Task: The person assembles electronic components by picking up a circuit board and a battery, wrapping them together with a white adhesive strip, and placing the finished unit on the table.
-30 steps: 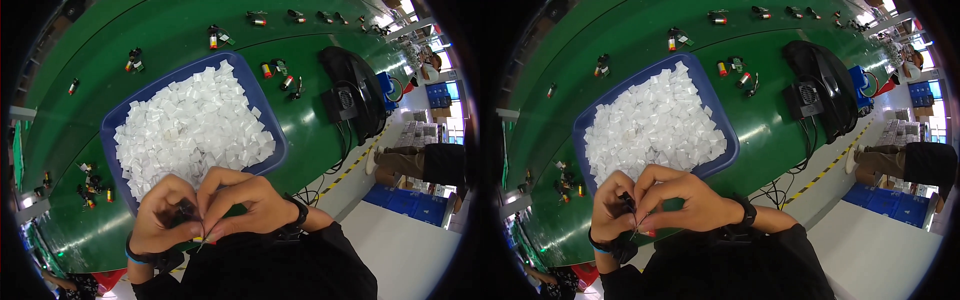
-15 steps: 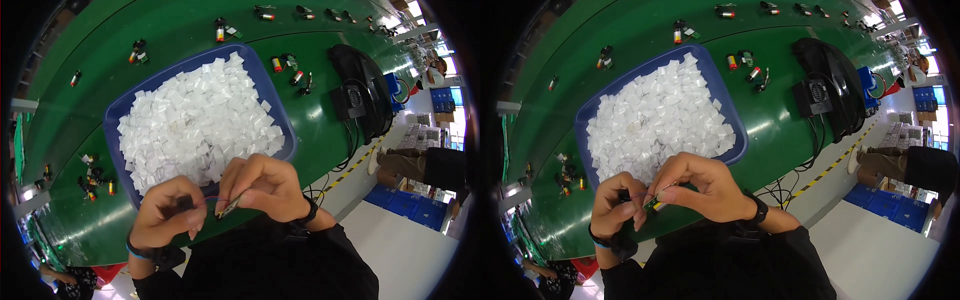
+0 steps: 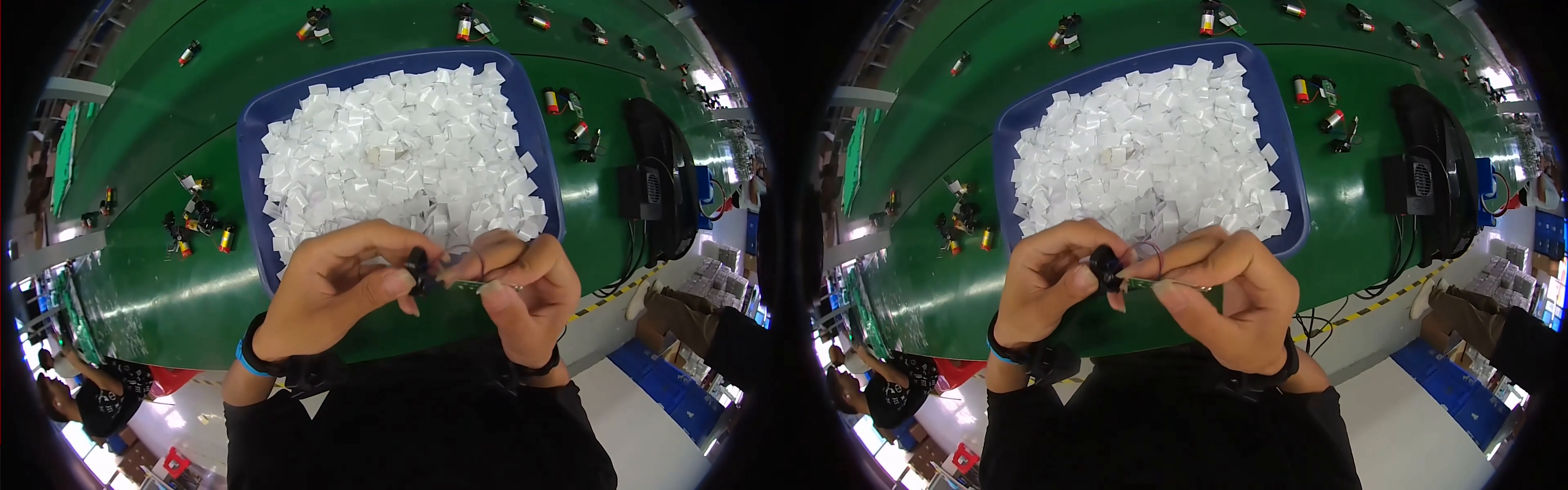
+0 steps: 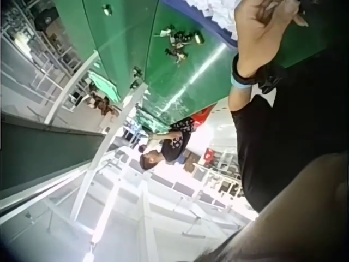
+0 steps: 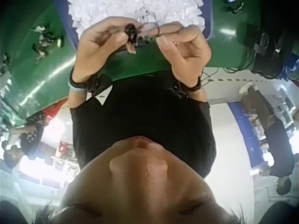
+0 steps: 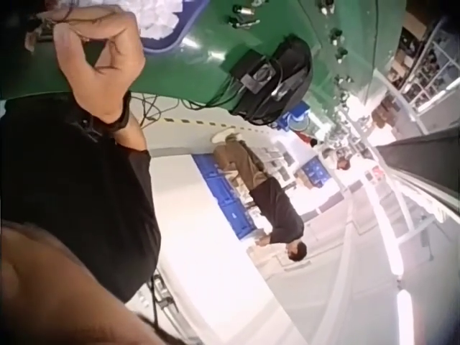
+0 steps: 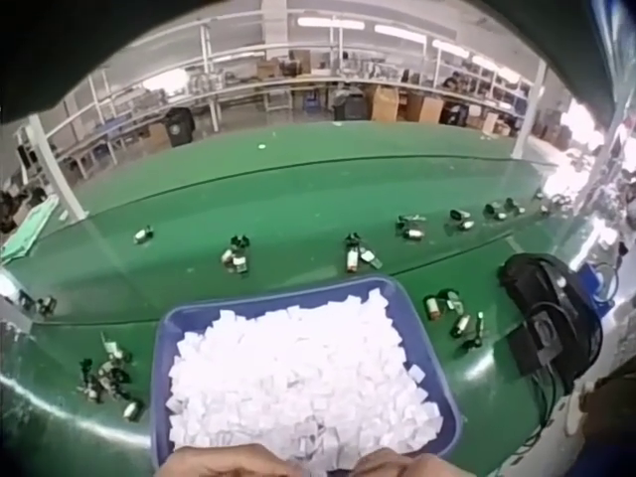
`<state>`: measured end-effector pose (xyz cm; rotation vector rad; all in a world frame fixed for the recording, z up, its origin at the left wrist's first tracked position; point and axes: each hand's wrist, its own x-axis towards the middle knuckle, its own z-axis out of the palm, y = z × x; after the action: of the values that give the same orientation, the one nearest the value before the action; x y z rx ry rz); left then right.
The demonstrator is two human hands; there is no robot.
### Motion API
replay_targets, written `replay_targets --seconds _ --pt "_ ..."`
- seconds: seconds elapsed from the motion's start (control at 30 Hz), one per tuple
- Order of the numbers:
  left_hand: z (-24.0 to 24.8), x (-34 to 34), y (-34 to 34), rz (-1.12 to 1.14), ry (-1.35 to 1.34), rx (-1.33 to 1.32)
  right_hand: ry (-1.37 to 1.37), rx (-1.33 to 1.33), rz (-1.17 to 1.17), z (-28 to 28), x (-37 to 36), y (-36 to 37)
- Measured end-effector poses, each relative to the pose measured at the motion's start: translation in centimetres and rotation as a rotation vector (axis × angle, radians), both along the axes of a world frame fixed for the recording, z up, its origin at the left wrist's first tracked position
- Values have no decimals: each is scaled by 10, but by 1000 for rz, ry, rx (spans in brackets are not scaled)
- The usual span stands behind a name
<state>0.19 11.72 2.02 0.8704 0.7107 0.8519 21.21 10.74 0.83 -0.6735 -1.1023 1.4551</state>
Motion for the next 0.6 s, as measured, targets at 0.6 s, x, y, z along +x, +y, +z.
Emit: replay_targets --seconds 0.6 --pt "-8 -1 0 18 114 77 -271 -66 -106 -4 -1 -5"
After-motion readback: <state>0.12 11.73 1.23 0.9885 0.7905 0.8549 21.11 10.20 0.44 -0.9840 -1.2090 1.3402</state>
